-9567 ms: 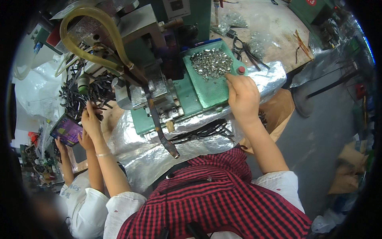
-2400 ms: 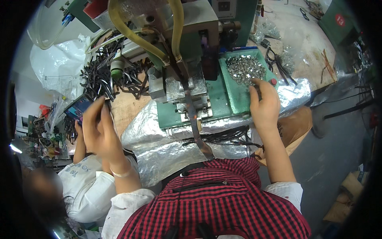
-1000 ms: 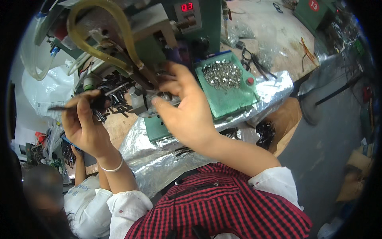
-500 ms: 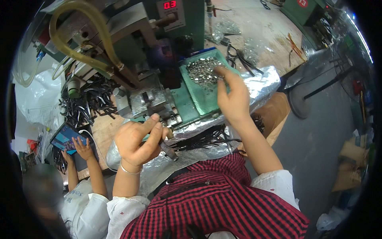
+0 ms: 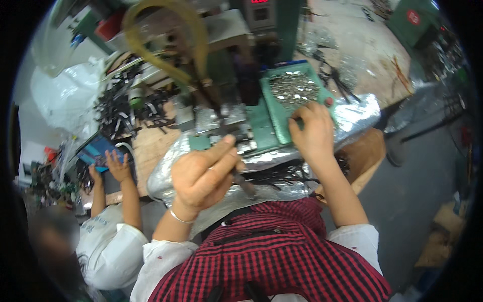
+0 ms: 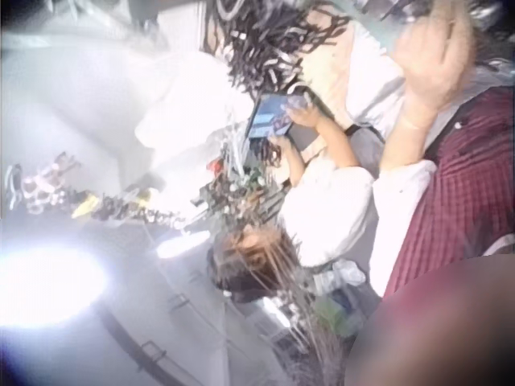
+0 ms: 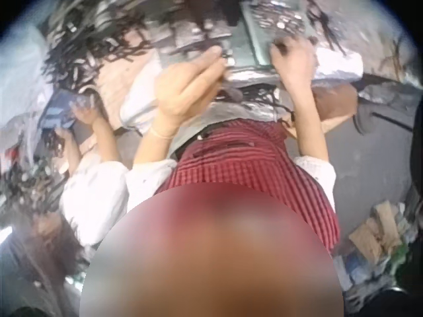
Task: The person repeatedly picks small metal components from a tray and places them into a press machine, then removes the assembled pieces. The process is continuous and repetitive, with the person handling components one at a time.
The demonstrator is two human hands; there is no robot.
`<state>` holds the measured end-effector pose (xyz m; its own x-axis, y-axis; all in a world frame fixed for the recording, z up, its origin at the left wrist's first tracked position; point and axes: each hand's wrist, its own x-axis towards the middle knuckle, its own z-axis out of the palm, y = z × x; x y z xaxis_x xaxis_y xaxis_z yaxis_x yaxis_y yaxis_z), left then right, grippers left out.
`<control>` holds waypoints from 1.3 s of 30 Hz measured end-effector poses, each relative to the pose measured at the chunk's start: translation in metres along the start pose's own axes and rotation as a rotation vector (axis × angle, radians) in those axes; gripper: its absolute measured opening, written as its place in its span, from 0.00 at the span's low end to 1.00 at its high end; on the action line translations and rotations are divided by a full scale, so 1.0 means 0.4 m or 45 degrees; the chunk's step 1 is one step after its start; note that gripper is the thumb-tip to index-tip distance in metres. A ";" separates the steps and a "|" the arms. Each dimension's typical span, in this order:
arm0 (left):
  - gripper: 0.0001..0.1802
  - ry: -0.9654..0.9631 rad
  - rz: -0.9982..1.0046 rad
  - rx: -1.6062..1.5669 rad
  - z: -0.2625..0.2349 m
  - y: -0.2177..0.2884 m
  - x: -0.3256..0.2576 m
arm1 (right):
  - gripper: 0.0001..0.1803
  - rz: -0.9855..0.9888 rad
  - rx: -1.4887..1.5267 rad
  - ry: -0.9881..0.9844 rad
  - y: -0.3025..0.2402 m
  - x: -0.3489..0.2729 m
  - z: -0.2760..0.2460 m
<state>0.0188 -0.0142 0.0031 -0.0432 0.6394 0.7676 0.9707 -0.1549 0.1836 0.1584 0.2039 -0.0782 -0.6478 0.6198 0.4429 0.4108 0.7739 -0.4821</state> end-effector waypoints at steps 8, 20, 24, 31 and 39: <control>0.12 0.603 -0.545 0.515 -0.207 -0.046 -0.104 | 0.09 0.325 0.661 0.132 0.012 -0.002 0.014; 0.09 -0.282 -0.657 0.748 -0.104 -0.448 -0.296 | 0.07 0.223 0.442 0.284 0.015 -0.032 -0.014; 0.10 -0.189 -0.826 0.688 -0.153 -0.379 -0.343 | 0.07 0.303 0.469 0.332 0.036 -0.074 -0.058; 0.09 0.439 -1.228 -0.149 -0.132 -0.371 -0.281 | 0.07 -0.156 0.851 0.207 -0.188 0.082 -0.060; 0.05 0.610 -1.228 -0.313 -0.082 -0.265 -0.231 | 0.20 0.169 1.554 0.240 -0.292 0.081 0.059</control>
<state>-0.0880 -0.0816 -0.0670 -0.8956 0.2225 0.3851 0.4091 0.0720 0.9097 0.0743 0.1303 -0.0255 -0.5033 0.7710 0.3902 -0.4645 0.1394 -0.8745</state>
